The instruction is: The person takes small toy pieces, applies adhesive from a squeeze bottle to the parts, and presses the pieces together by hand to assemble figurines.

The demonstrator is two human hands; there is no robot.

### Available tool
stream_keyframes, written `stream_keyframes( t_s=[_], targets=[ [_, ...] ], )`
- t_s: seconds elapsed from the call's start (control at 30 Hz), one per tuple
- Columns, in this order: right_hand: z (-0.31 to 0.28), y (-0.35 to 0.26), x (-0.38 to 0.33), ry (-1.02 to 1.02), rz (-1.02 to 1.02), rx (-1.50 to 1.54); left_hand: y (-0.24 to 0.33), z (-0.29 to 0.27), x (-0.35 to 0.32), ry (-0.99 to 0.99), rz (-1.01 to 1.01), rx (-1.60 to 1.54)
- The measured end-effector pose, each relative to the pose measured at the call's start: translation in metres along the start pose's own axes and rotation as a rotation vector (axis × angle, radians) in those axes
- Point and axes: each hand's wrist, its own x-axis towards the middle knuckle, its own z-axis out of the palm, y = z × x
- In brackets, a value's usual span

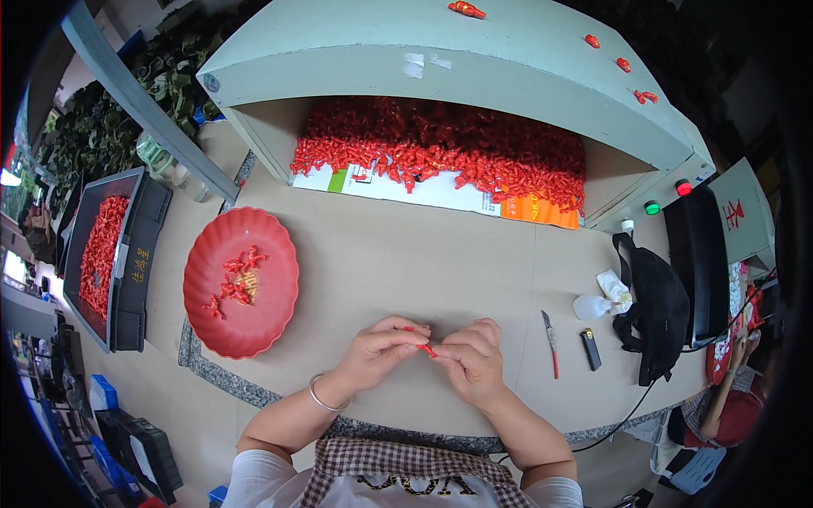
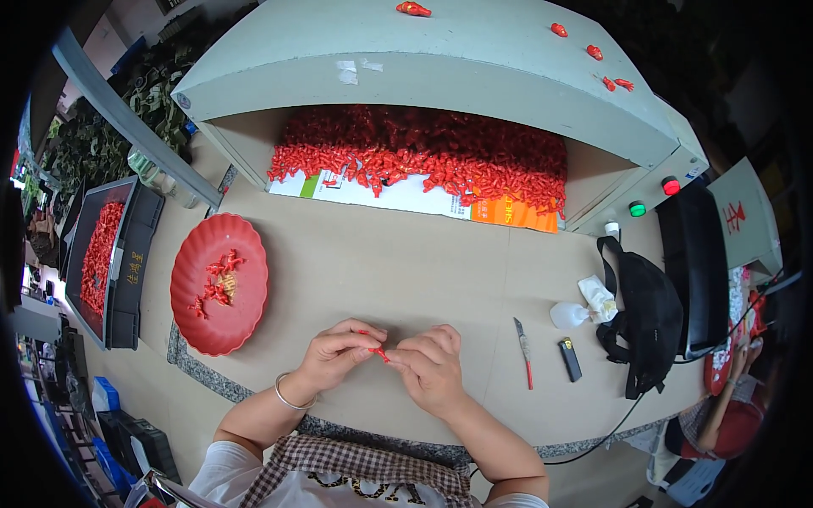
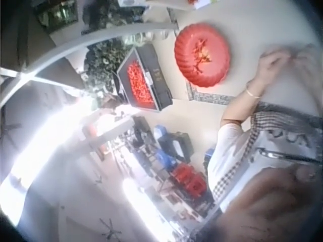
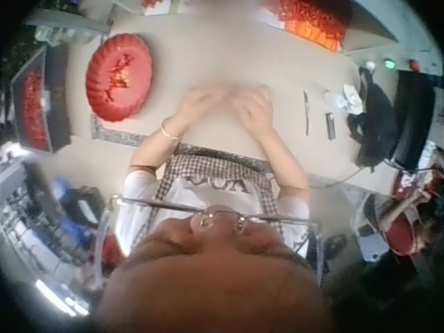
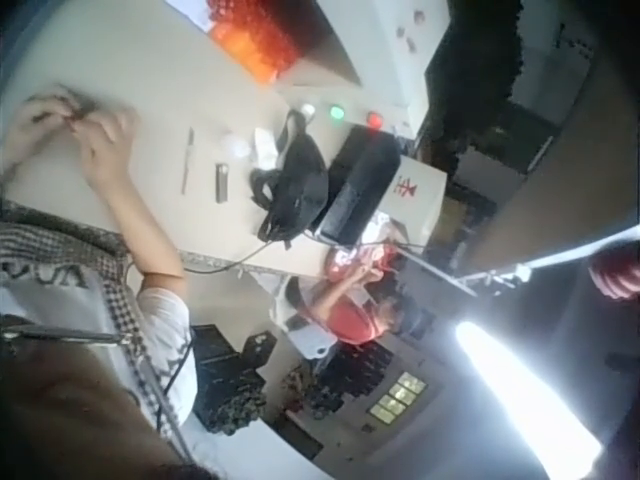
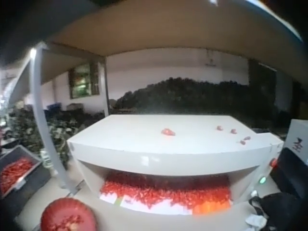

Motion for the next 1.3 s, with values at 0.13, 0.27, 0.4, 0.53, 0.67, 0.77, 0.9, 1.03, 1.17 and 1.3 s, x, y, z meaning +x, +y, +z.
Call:
stream_keyframes(
  t_s=[0.13, 0.27, 0.4, 0.53, 0.67, 0.77, 0.9, 1.03, 1.17, 1.3],
  targets=[
    [0.0, -0.001, 0.002, 0.004, -0.005, -0.016, -0.001, 0.0, 0.0, 0.015, 0.017, 0.025],
    [0.0, 0.0, 0.003, 0.002, -0.007, -0.029, 0.002, 0.0, 0.002, 0.025, 0.04, 0.049],
    [0.002, 0.002, 0.002, 0.005, 0.039, 0.002, -0.002, 0.0, 0.001, 0.028, 0.008, 0.049],
    [0.003, 0.0, 0.002, -0.063, 0.213, 0.052, -0.011, 0.002, -0.004, 0.064, -0.16, -0.103],
    [0.003, 0.001, 0.0, -0.086, 0.315, 0.107, -0.007, 0.008, -0.004, 0.096, -0.18, -0.144],
    [0.003, 0.001, 0.0, -0.081, 0.331, 0.124, -0.008, 0.009, -0.006, 0.09, -0.146, -0.073],
    [0.004, 0.003, -0.001, -0.08, 0.335, 0.116, -0.012, 0.008, -0.004, 0.085, -0.154, -0.073],
    [0.006, 0.008, 0.003, -0.084, 0.378, 0.14, -0.016, 0.006, 0.0, 0.091, -0.202, -0.099],
    [0.016, 0.007, 0.01, -0.082, 0.336, 0.17, -0.013, -0.002, -0.003, 0.131, -0.227, -0.108],
    [0.032, 0.01, 0.022, -0.112, 0.205, 0.202, 0.009, -0.017, -0.008, 0.184, -0.164, 0.08]
  ],
)
